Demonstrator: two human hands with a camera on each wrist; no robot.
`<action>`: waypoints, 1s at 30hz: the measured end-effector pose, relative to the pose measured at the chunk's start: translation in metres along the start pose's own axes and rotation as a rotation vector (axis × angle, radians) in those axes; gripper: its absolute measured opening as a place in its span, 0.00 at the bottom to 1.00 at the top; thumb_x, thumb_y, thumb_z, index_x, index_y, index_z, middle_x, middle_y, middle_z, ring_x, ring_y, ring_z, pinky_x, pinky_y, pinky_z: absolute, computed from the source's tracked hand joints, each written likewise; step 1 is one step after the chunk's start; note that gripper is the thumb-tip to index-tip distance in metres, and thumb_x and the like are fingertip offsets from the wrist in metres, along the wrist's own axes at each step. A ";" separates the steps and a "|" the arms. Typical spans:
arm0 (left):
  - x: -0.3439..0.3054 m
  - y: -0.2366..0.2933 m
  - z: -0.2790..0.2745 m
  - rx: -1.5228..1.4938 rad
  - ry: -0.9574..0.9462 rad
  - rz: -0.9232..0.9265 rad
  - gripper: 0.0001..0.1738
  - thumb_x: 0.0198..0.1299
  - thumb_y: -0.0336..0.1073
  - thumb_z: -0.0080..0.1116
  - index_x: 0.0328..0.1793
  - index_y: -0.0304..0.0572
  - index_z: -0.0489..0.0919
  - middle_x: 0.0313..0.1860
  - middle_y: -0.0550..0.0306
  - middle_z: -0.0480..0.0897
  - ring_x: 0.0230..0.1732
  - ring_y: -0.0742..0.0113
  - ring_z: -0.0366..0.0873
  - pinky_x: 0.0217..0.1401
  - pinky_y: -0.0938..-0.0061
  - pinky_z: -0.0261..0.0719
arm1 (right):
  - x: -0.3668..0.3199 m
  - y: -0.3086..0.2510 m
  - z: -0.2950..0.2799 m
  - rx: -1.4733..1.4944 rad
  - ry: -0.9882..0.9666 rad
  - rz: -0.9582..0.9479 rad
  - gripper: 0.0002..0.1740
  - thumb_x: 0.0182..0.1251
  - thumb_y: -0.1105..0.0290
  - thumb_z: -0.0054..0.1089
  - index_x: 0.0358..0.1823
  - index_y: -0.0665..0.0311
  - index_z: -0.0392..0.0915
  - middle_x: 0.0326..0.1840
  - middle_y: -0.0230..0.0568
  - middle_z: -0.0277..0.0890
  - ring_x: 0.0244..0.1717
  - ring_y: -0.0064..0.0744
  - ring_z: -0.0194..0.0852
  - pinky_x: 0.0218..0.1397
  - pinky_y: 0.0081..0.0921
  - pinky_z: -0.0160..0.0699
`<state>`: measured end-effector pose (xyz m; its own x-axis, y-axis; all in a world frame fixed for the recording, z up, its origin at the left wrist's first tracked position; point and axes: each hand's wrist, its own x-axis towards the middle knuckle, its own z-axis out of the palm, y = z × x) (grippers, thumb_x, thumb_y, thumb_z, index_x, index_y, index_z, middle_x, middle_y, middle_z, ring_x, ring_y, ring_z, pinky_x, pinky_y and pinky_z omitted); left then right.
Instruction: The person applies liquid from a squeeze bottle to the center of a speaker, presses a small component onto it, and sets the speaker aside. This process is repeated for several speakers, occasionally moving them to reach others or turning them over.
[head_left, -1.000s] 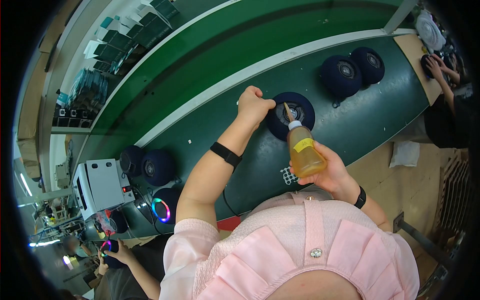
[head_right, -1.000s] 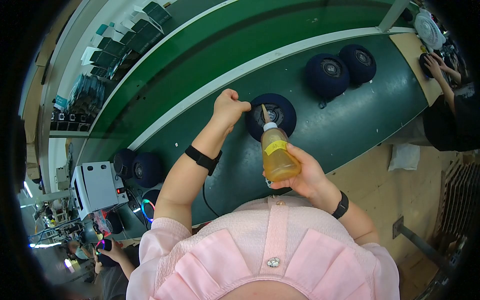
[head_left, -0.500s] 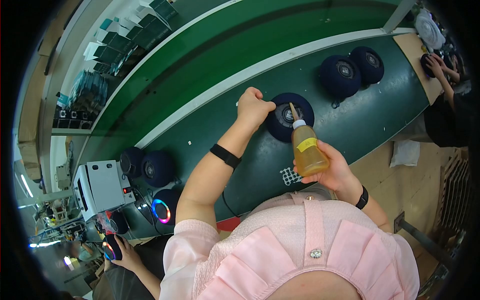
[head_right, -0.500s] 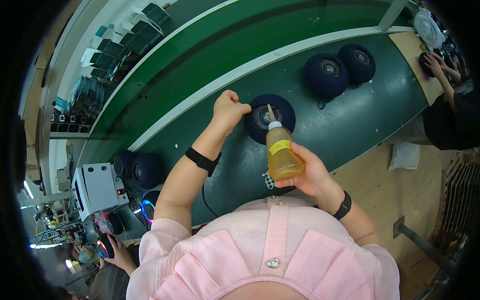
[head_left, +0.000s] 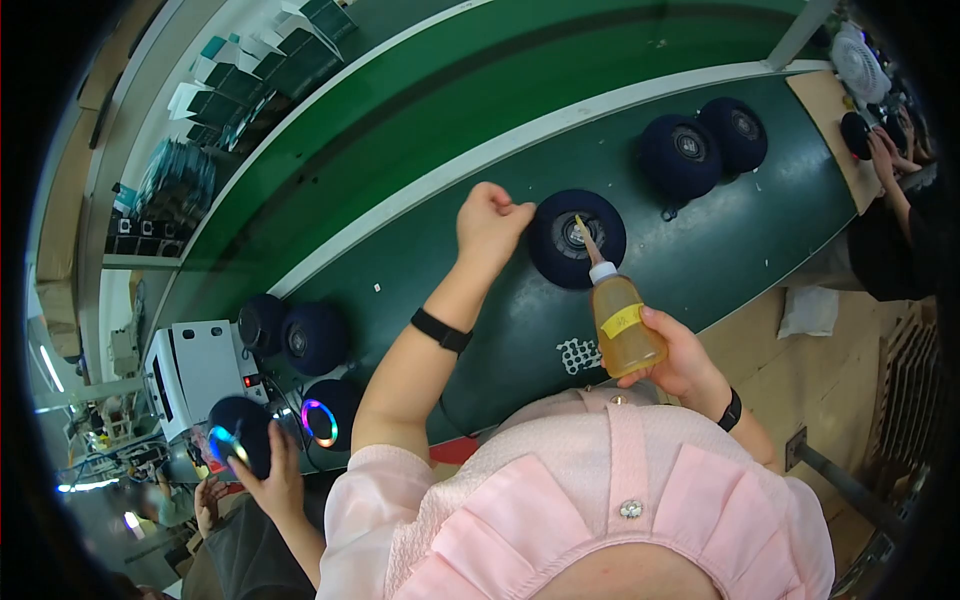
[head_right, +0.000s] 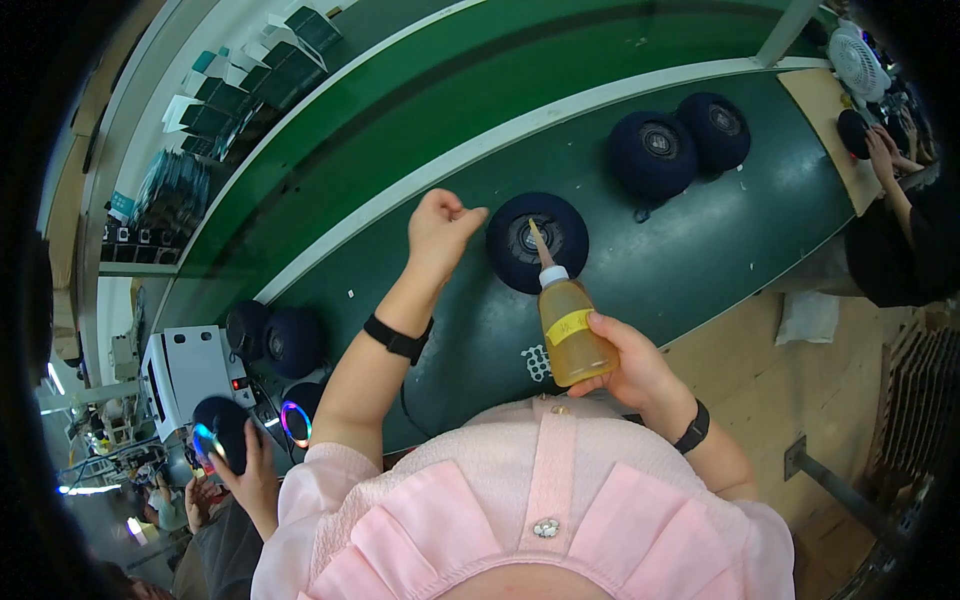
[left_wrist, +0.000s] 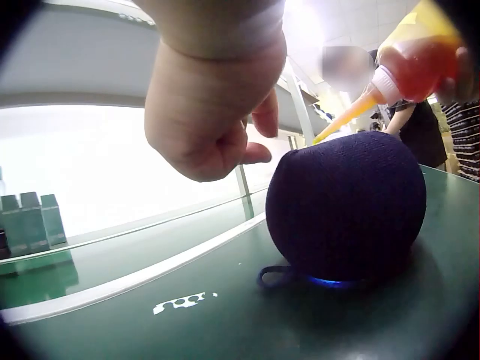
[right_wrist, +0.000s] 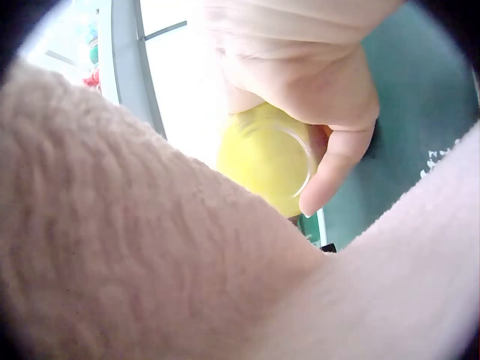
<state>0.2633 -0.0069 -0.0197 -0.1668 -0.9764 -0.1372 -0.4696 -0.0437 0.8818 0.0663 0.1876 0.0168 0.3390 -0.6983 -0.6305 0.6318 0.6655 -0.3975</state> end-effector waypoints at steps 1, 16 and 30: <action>-0.001 -0.011 -0.004 -0.156 0.047 -0.034 0.18 0.41 0.30 0.67 0.32 0.40 0.67 0.22 0.59 0.76 0.22 0.75 0.71 0.24 0.81 0.69 | -0.002 0.000 -0.003 -0.015 -0.032 0.001 0.25 0.66 0.55 0.47 0.57 0.66 0.65 0.48 0.44 0.73 0.45 0.35 0.77 0.38 0.33 0.84; -0.036 -0.013 0.026 0.087 -0.125 -0.303 0.56 0.28 0.47 0.79 0.66 0.42 0.60 0.44 0.41 0.78 0.44 0.58 0.78 0.49 0.71 0.75 | 0.048 -0.005 -0.042 -0.417 -0.087 -0.633 0.33 0.57 0.73 0.62 0.64 0.67 0.59 0.60 0.38 0.66 0.60 0.29 0.64 0.65 0.28 0.60; 0.069 0.065 0.123 0.260 -0.619 0.509 0.70 0.21 0.47 0.79 0.74 0.51 0.48 0.59 0.40 0.72 0.59 0.46 0.70 0.61 0.65 0.69 | 0.018 -0.052 -0.098 -0.235 -0.022 -0.707 0.37 0.51 0.68 0.66 0.63 0.68 0.61 0.58 0.39 0.68 0.59 0.30 0.66 0.65 0.29 0.61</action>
<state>0.1147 -0.0514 -0.0274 -0.8218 -0.5684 -0.0405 -0.3807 0.4947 0.7813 -0.0292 0.1661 -0.0391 -0.0779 -0.9843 -0.1586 0.5391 0.0922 -0.8372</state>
